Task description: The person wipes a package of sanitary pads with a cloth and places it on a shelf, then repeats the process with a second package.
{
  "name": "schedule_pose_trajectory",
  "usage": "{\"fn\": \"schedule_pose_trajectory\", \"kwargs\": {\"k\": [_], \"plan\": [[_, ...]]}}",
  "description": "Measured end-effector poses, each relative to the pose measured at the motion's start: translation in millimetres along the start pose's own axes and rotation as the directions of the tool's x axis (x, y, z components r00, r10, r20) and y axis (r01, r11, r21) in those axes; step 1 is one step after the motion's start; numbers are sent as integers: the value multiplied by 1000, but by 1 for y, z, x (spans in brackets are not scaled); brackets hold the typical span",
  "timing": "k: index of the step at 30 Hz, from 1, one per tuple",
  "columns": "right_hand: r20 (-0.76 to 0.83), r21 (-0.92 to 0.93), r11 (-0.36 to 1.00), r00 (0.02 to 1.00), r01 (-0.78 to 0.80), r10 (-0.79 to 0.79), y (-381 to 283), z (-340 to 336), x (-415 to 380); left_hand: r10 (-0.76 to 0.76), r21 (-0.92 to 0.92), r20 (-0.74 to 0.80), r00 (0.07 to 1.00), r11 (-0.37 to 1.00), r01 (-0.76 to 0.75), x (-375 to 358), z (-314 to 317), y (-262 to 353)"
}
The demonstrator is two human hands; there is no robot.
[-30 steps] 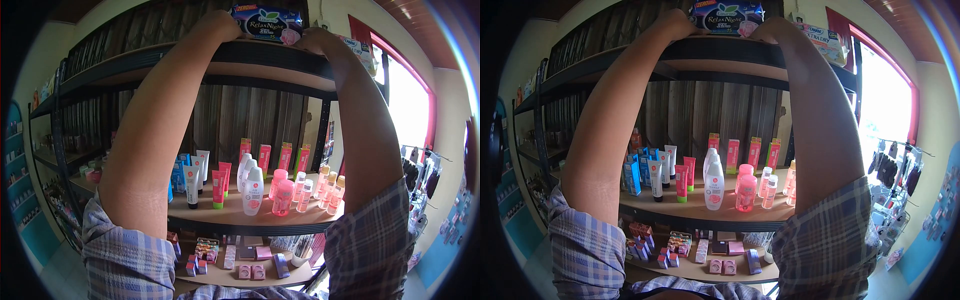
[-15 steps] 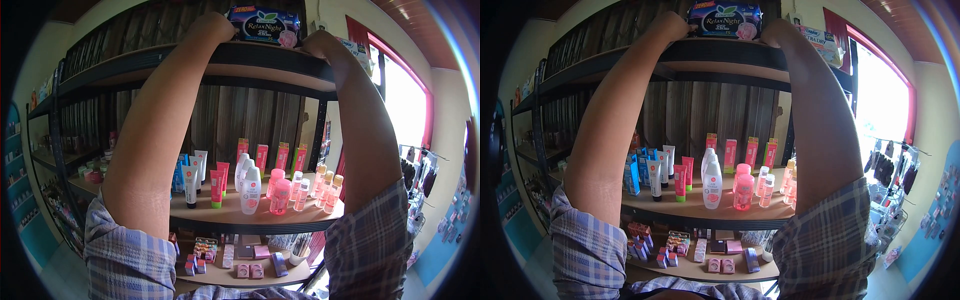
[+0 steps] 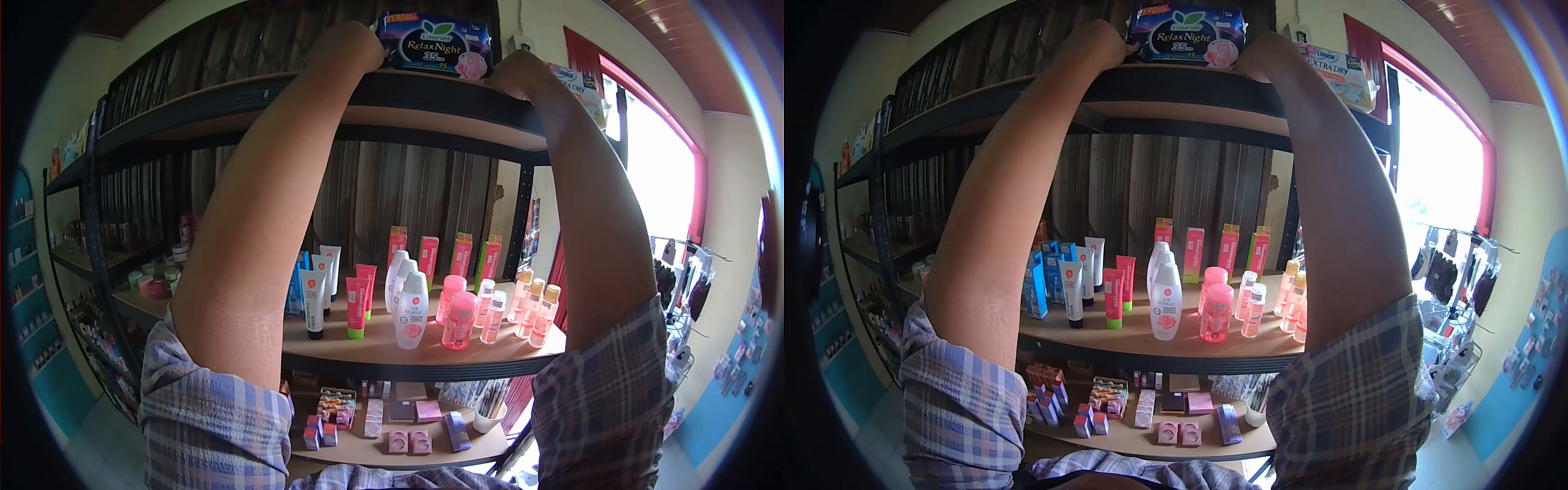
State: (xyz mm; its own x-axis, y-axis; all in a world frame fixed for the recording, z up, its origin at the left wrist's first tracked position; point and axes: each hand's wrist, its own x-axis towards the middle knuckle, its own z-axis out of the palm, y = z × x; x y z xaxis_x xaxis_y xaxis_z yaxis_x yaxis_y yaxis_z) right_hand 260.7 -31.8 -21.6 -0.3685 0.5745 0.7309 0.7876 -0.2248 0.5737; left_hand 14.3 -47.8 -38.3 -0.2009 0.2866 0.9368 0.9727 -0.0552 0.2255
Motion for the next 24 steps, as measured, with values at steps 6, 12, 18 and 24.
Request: {"fn": "schedule_pose_trajectory", "kwargs": {"k": [6, 12, 18, 24], "plan": [[94, -106, 994, 995, 28, -18, 5, -1, 2, -8, 54, 14, 1000, 999, 7, 11, 3, -5], [91, 142, 975, 983, -169, 158, 6, -9, -11, 13, 1, -48, 999, 1000, -13, -1, -8, -12], [-127, 519, 796, 892, -313, 433, 20, 13, -19, 74, -141, -377, 923, 981, -136, -10, -25, -37], [-338, 894, 447, 634, -14, 695, -33, -27, -156, 395, -147, -709, 585, 728, -670, -82, -49, -86]]}}
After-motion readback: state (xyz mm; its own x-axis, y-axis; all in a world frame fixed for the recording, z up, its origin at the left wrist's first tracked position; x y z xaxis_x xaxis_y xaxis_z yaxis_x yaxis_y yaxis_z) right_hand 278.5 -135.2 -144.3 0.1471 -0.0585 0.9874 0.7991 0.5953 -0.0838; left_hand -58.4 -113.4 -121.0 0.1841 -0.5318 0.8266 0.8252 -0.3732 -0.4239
